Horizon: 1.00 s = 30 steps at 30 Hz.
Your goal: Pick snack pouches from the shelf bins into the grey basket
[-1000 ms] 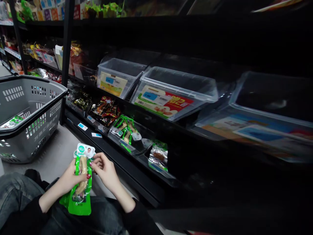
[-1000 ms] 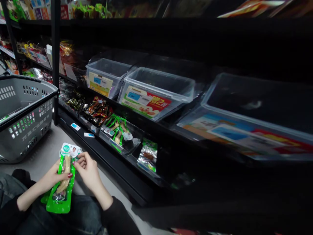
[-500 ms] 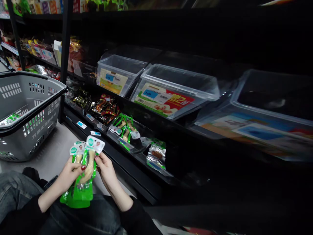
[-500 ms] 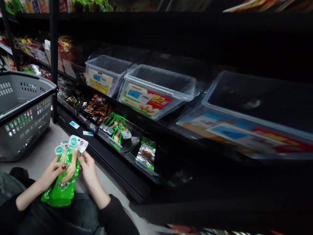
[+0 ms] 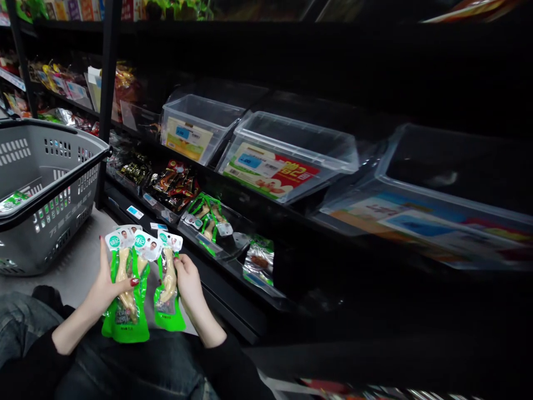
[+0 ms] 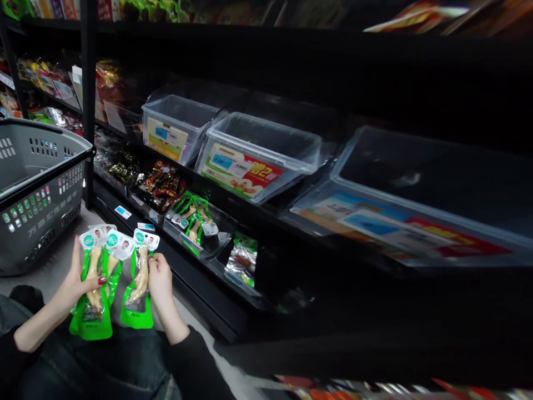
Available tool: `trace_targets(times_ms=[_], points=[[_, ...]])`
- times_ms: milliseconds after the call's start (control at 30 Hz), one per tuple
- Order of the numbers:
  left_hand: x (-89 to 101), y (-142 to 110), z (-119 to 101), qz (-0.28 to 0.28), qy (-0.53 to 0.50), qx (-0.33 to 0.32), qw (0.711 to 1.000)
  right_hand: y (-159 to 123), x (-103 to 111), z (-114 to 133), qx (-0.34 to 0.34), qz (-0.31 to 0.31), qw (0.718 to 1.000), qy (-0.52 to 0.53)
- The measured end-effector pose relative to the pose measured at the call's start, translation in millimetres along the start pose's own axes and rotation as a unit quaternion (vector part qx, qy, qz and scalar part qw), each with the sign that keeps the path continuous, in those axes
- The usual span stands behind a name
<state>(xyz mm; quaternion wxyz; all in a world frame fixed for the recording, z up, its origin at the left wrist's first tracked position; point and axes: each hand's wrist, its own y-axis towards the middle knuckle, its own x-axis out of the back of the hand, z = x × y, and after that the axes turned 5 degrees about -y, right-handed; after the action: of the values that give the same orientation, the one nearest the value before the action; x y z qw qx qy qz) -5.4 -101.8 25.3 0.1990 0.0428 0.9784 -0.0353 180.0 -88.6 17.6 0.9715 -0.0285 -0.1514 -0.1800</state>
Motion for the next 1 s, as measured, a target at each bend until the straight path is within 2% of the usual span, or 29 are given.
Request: trace_targets(times_ms=[67,167,300,400,533,700,833,900,1000], points=[[-1.3,-0.8,-1.1,-0.004,-0.074,0.073,0.995,0.2,2.7,0.9,0.02,-0.033,0.998,-0.048],[-1.1,-1.9,-1.9,0.026,-0.154,0.146,0.977,-4.8,4.5,7.6,0.042,-0.052,0.992,-0.107],[-2.1,-7.1,-0.8,0.048,-0.23,0.212,0.949,-14.6,0.9,15.2,0.087,-0.037,0.968,-0.232],[-4.6,-13.4,3.3,0.095,-0.243,0.247,0.933,-21.3,-5.3,14.0,0.104,-0.007,0.955,-0.278],[-5.3,-17.5,13.1,0.135,-0.232,0.268,0.925,-24.5,-11.9,7.4,0.115,0.049,0.963,-0.239],[-5.8,-15.8,13.9,0.109,-0.222,0.27,0.93,-16.4,-11.5,4.9,0.131,0.091,0.979,-0.126],[-8.5,-15.2,6.4,0.11,-0.235,0.254,0.932,-9.6,-11.9,6.0,0.118,0.155,0.98,-0.029],[-8.6,-14.5,4.0,0.106,-0.24,0.25,0.932,-7.6,-12.3,5.2,0.119,0.162,0.979,-0.025],[-8.1,-12.8,2.6,0.092,-0.238,0.241,0.936,-8.9,-11.4,4.5,0.131,0.13,0.982,-0.046]])
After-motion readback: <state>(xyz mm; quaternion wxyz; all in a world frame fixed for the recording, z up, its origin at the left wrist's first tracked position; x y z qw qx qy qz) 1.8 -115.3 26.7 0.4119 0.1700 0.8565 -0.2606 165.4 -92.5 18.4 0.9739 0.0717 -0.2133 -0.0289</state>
